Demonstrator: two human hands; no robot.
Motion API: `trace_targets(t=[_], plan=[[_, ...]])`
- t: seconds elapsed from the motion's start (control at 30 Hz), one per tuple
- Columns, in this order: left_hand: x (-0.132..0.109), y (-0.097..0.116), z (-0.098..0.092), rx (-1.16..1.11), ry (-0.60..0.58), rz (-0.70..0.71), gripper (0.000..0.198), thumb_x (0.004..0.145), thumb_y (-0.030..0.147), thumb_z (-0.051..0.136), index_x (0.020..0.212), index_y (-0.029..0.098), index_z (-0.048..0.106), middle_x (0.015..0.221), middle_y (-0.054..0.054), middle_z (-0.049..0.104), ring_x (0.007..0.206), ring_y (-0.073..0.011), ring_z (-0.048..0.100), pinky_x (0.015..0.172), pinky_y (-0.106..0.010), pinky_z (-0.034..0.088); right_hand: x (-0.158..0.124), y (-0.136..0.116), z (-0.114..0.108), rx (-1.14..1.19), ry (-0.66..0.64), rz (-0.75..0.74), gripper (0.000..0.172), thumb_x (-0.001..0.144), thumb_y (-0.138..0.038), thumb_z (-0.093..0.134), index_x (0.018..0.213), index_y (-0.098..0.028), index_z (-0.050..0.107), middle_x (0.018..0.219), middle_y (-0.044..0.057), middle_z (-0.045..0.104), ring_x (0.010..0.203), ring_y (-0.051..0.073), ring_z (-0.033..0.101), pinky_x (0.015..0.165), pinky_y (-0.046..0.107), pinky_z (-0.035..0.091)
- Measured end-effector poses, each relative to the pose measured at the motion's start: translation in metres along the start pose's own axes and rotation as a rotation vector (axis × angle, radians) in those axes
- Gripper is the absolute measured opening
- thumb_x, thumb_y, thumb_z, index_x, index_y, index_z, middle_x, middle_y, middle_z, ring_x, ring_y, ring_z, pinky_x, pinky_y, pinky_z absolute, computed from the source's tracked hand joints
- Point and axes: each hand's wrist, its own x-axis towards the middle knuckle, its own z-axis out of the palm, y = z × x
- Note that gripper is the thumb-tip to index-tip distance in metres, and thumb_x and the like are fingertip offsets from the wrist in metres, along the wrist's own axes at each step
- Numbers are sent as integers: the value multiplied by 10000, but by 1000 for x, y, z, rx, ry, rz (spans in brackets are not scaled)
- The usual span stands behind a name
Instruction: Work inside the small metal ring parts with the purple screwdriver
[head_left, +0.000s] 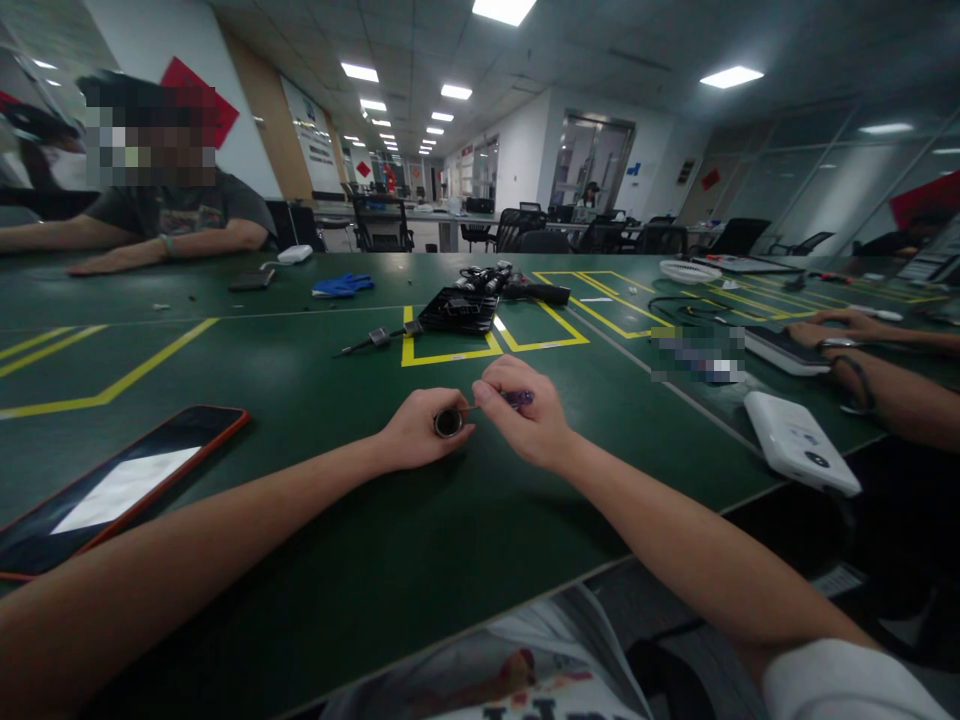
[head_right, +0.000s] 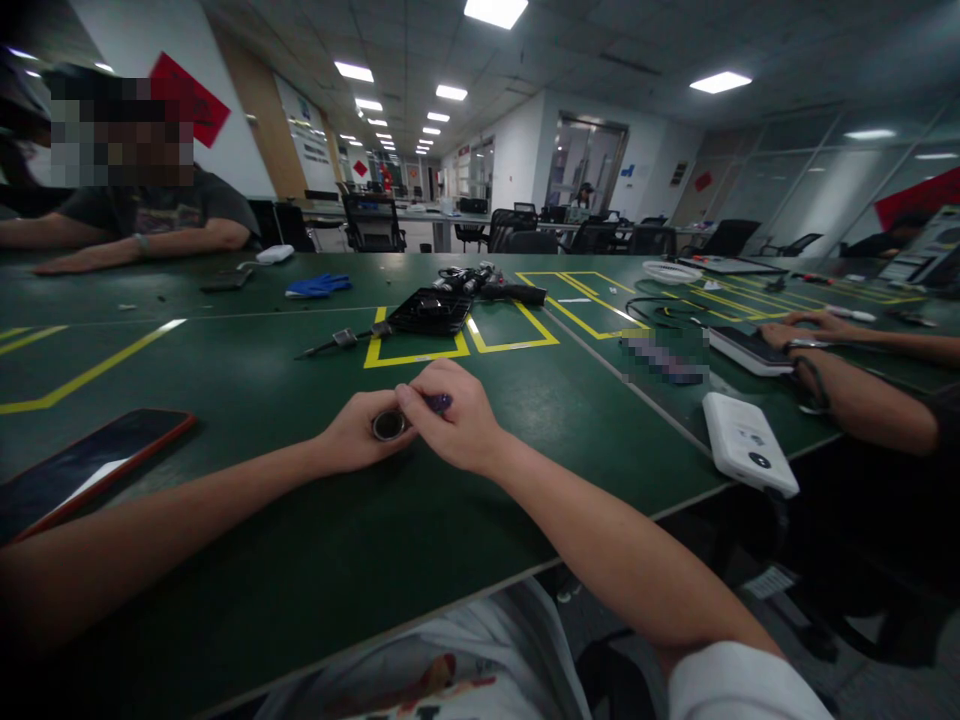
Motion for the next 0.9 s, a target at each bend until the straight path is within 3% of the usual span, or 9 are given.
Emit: trace_targets(t=[0.13, 0.5, 0.7, 0.9], plan=[[0, 1, 0, 17, 14, 5, 148, 737, 276, 566, 719, 133, 528, 651, 1, 552, 575, -103, 496, 528, -206, 396, -1, -2, -2, 22, 21, -2, 241, 826, -192, 465, 585, -192, 462, 570, -6, 476, 598, 127, 462, 598, 289, 398], [1, 3, -1, 30, 41, -22, 157, 719, 289, 562, 684, 140, 525, 624, 14, 546, 563, -97, 484, 524, -198, 386, -3, 2, 0, -78, -82, -58, 227, 846, -206, 442, 620, -196, 463, 599, 1, 507, 617, 126, 471, 618, 286, 423], [0, 3, -1, 35, 157, -58, 219, 708, 355, 564, 668, 141, 533, 621, 8, 554, 569, -110, 490, 520, -214, 378, -9, -4, -1, -286, -278, -338, 178, 841, -177, 450, 673, -188, 510, 676, 40, 588, 679, 143, 510, 724, 315, 469], [-1, 4, -1, 51, 259, -59, 171, 716, 302, 531, 656, 142, 520, 621, 9, 539, 557, -103, 477, 517, -216, 372, -16, -11, 1, -459, -366, -522, 188, 835, -168, 481, 662, -154, 552, 634, 59, 571, 691, 171, 515, 676, 305, 480]])
